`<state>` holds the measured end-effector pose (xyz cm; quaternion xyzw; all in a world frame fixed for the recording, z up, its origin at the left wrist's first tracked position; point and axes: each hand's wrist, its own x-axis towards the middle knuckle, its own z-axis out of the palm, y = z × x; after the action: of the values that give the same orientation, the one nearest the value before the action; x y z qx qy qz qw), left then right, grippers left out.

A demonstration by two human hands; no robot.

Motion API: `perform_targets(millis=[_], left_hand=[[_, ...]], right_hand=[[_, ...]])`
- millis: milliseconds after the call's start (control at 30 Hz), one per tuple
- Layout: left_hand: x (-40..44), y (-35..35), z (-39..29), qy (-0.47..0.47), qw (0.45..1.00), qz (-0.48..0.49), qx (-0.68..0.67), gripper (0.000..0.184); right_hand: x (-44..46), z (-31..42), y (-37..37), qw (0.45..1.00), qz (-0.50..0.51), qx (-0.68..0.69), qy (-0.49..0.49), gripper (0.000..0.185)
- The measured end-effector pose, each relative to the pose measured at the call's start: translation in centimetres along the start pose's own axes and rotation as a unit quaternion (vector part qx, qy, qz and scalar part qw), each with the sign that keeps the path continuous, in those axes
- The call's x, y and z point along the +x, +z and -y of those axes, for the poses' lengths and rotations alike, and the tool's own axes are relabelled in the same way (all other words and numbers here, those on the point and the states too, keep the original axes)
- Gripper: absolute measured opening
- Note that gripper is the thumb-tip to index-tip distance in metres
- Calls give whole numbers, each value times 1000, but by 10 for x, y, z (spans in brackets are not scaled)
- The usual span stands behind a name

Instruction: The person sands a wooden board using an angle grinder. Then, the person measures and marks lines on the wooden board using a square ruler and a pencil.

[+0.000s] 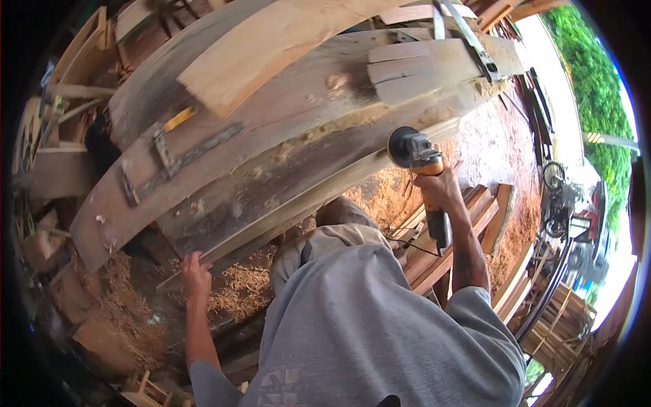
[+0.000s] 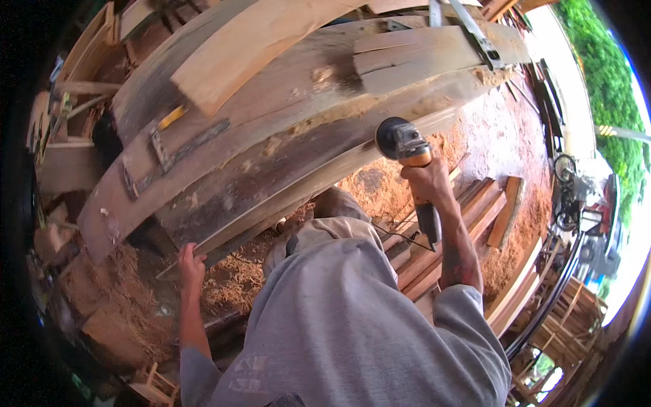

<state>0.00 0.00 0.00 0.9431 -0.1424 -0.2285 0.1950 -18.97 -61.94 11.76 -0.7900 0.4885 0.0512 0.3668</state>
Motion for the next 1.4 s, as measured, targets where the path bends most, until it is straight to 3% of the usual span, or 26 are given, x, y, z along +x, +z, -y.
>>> perform_targets(millis=[67,100,167,200,267,333,400,433,500,567,600,700,767,900,967,1133,1200,1267,1300,1367,1400], left_hand=[[-22,-14,19,13,1000,-18,2,37],[79,77,-31,84,993,-79,-34,37],[16,6,-2,29,998,-53,22,39],[12,22,-1,37,999,-38,10,39],[3,13,5,20,999,-21,38,39],[6,24,5,15,999,-26,42,39],[8,24,0,4,998,-35,53,39],[10,17,-6,-24,998,-24,45,40],[10,13,-12,-52,998,-12,35,40],[10,12,-19,-136,987,-5,-83,34],[10,9,-21,-137,987,-6,-81,34],[11,-5,-33,-96,994,55,0,30],[13,-12,-36,-176,963,191,-75,29],[3,0,-46,-170,950,220,-141,32],[21,10,-76,-255,900,297,-191,30],[55,21,-142,-215,909,181,-308,29],[72,20,-170,-73,969,48,-232,25],[86,12,-197,-38,987,-39,-151,18],[90,14,-198,-44,986,-43,-152,18],[97,21,-187,70,977,-201,34,13],[101,28,-172,119,966,-222,47,12]], right_hand=[[-6,-5,-18,999,13,31,38,25],[68,-11,-85,996,-87,2,13,21],[106,-97,-73,998,-32,-56,-7,21],[109,-102,-99,997,-41,-70,6,21],[121,-97,-117,996,-43,61,57,20],[145,-121,-146,997,-62,45,9,16],[163,-120,-173,987,-77,68,121,15],[187,-164,-182,996,-63,-14,61,28],[190,-175,-198,995,-86,25,36,27],[180,-164,-206,989,-115,72,66,26],[169,-156,-210,978,-144,115,99,24],[132,-130,-218,969,-172,142,110,23],[110,-120,-222,970,-199,72,122,23],[88,-139,-219,954,-246,134,110,25],[79,-150,-219,945,-266,157,108,26],[52,-161,-213,927,-299,198,107,29],[42,-164,-205,923,-303,214,105,30],[30,-164,-193,921,-301,225,103,31],[24,-164,-188,919,-300,233,106,32],[7,-166,-172,917,-292,249,108,33],[-3,-167,-160,915,-290,259,113,34]])
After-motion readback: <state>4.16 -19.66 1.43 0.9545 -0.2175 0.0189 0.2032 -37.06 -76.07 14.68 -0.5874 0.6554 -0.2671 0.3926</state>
